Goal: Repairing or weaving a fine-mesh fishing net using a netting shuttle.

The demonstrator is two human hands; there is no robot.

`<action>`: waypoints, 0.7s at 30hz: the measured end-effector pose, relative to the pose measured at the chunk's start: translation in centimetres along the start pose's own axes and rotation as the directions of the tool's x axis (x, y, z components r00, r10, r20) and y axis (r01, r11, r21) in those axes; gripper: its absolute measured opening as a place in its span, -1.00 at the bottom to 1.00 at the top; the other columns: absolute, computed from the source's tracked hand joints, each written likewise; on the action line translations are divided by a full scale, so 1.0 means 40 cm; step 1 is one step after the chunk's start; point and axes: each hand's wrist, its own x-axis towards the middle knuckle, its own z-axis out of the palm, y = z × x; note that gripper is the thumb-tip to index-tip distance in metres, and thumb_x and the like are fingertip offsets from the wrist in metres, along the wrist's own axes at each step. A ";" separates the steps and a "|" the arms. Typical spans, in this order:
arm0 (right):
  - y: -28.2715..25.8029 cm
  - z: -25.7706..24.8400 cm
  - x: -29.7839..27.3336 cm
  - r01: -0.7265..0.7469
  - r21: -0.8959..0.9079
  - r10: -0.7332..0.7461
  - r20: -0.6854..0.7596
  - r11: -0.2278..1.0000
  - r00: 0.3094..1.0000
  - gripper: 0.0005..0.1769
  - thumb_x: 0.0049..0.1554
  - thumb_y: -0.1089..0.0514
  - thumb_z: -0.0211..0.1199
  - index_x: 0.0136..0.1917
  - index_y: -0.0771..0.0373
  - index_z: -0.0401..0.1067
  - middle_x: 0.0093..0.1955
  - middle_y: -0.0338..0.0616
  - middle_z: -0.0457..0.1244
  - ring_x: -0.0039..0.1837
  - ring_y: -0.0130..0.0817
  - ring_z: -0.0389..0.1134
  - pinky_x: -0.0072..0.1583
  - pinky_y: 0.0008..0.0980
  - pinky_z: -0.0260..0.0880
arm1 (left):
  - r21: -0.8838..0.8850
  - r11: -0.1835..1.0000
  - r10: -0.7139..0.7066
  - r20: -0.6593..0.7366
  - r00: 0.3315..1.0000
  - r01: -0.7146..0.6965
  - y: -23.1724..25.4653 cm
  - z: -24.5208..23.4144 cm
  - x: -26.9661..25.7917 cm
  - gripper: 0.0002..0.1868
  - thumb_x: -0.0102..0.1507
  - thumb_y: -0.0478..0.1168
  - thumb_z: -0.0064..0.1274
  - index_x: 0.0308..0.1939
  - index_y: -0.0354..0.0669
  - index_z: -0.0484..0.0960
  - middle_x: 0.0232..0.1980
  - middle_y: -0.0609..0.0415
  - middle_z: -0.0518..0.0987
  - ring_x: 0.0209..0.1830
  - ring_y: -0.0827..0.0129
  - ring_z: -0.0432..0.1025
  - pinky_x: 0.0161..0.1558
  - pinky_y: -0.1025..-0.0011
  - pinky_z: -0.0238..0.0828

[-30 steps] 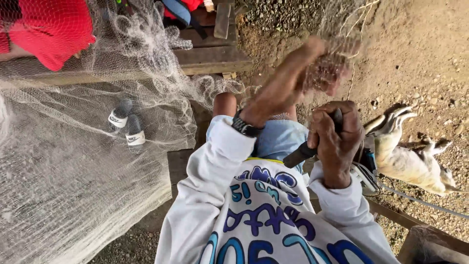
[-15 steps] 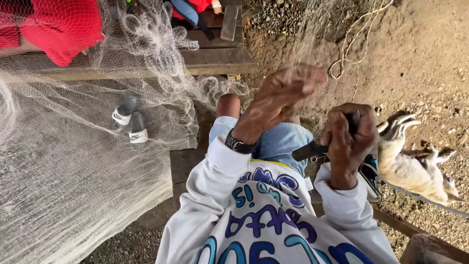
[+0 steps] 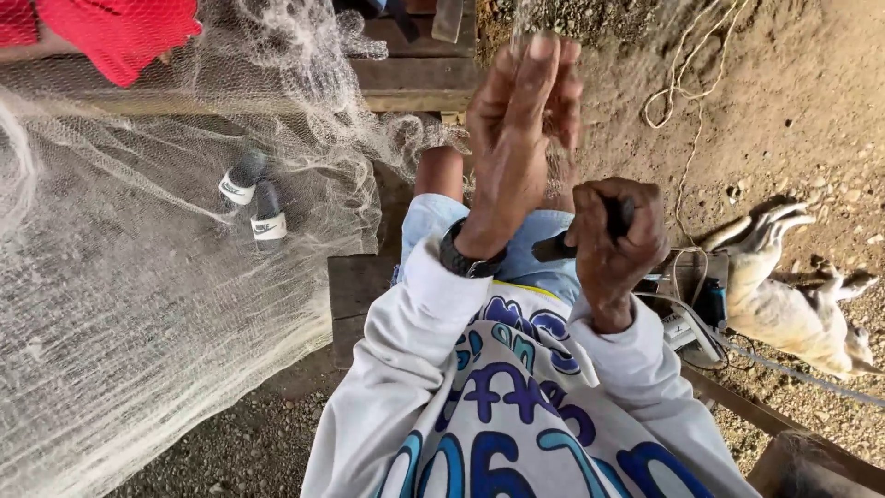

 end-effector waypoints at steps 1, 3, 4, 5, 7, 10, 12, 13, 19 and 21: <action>0.018 0.001 -0.007 0.069 -0.018 -0.069 0.013 0.997 0.998 -0.96 0.16 0.35 0.00 -0.14 0.30 0.18 -0.40 -0.13 0.19 -0.53 -0.50 0.15 -0.48 -0.60 0.10 | -0.077 0.997 -0.006 0.002 1.000 0.006 0.001 0.006 0.008 -0.73 0.16 0.06 -0.07 -0.43 -0.02 0.44 -0.50 0.18 0.36 -0.68 0.59 0.17 -0.66 0.63 0.18; 0.032 0.002 -0.009 0.134 -0.032 -0.133 0.028 0.990 0.991 -0.97 0.18 0.32 -0.01 -0.11 0.26 0.18 -0.39 -0.19 0.20 -0.53 -0.54 0.17 -0.51 -0.64 0.13 | -0.152 0.988 -0.012 0.003 1.000 0.013 -0.034 -0.010 0.016 -0.72 0.12 0.04 -0.08 -0.58 0.01 0.36 -0.65 0.27 0.22 -0.77 0.64 -0.01 -0.75 0.68 -0.05; 0.028 0.003 -0.005 0.133 -0.020 -0.132 0.035 0.991 0.991 -0.97 0.18 0.33 -0.03 -0.12 0.27 0.18 -0.42 -0.18 0.20 -0.53 -0.53 0.16 -0.50 -0.62 0.13 | -0.156 0.988 -0.012 -0.112 0.994 -0.005 -0.070 -0.033 0.017 -0.75 0.10 0.01 0.00 -0.56 0.01 0.42 -0.57 0.22 0.37 -0.72 0.63 0.16 -0.78 0.66 0.04; 0.022 0.004 -0.002 0.129 -0.006 -0.129 0.046 0.992 0.991 -0.97 0.18 0.34 -0.05 -0.12 0.28 0.18 -0.44 -0.18 0.19 -0.53 -0.52 0.16 -0.49 -0.60 0.14 | -0.156 0.987 -0.011 -0.230 0.973 -0.025 -0.104 -0.057 0.015 -0.78 0.08 -0.02 0.09 -0.55 0.00 0.47 -0.49 0.17 0.52 -0.66 0.62 0.32 -0.80 0.63 0.12; 0.030 0.001 -0.006 0.101 0.017 -0.102 0.062 0.995 0.993 -0.97 0.18 0.32 -0.02 -0.12 0.27 0.18 -0.41 -0.16 0.21 -0.53 -0.52 0.16 -0.50 -0.62 0.12 | -0.122 0.992 -0.020 -0.216 0.976 -0.007 -0.039 -0.031 -0.008 -0.75 0.07 -0.02 0.03 -0.61 0.06 0.34 -0.59 0.27 0.30 -0.72 0.69 0.11 -0.78 0.67 -0.04; 0.042 -0.005 0.002 0.041 0.056 -0.046 0.099 0.998 0.994 -0.95 0.20 0.30 -0.01 -0.13 0.28 0.17 -0.39 -0.14 0.20 -0.54 -0.51 0.15 -0.53 -0.62 0.10 | -0.099 0.994 -0.052 -0.141 0.989 0.039 -0.022 -0.056 -0.032 -0.68 0.07 -0.04 -0.03 -0.68 0.09 0.20 -0.70 0.35 0.09 -0.79 0.69 -0.07 -0.75 0.66 -0.17; 0.050 -0.002 -0.004 0.011 0.080 -0.021 0.125 0.997 0.992 -0.93 0.20 0.29 -0.02 -0.14 0.29 0.16 -0.40 -0.14 0.17 -0.55 -0.50 0.13 -0.53 -0.61 0.10 | -0.104 0.993 -0.066 -0.086 0.994 0.057 -0.057 -0.107 -0.051 -0.66 0.08 -0.05 -0.02 -0.70 0.07 0.20 -0.71 0.32 0.10 -0.80 0.63 -0.04 -0.73 0.62 -0.13; 0.052 0.000 -0.006 0.004 0.139 -0.022 0.129 0.990 0.991 -0.96 0.15 0.35 0.00 -0.16 0.33 0.20 -0.43 -0.11 0.19 -0.57 -0.49 0.15 -0.49 -0.58 0.16 | -0.082 0.996 -0.027 -0.047 0.999 0.023 -0.084 -0.133 -0.057 -0.73 0.12 -0.08 -0.02 -0.61 -0.03 0.30 -0.74 0.26 0.18 -0.84 0.63 0.05 -0.76 0.66 -0.02; 0.051 0.004 -0.022 -0.096 0.233 0.054 0.180 0.968 0.982 -0.96 0.13 0.38 -0.03 -0.18 0.34 0.22 -0.46 -0.08 0.20 -0.58 -0.50 0.16 -0.46 -0.54 0.21 | -0.085 0.996 -0.025 0.159 0.987 0.039 -0.095 -0.186 -0.081 -0.85 0.14 -0.17 0.01 -0.42 -0.16 0.45 -0.71 0.13 0.35 -0.82 0.61 0.15 -0.73 0.68 0.17; 0.049 0.005 -0.029 -0.125 0.266 0.069 0.210 0.956 0.975 -0.96 0.15 0.35 -0.04 -0.16 0.34 0.21 -0.44 -0.05 0.20 -0.57 -0.50 0.16 -0.46 -0.55 0.21 | -0.147 0.988 -0.013 0.192 0.981 0.042 -0.094 -0.186 -0.082 -0.90 0.12 -0.25 0.03 -0.41 -0.19 0.46 -0.70 0.11 0.35 -0.82 0.60 0.14 -0.74 0.67 0.15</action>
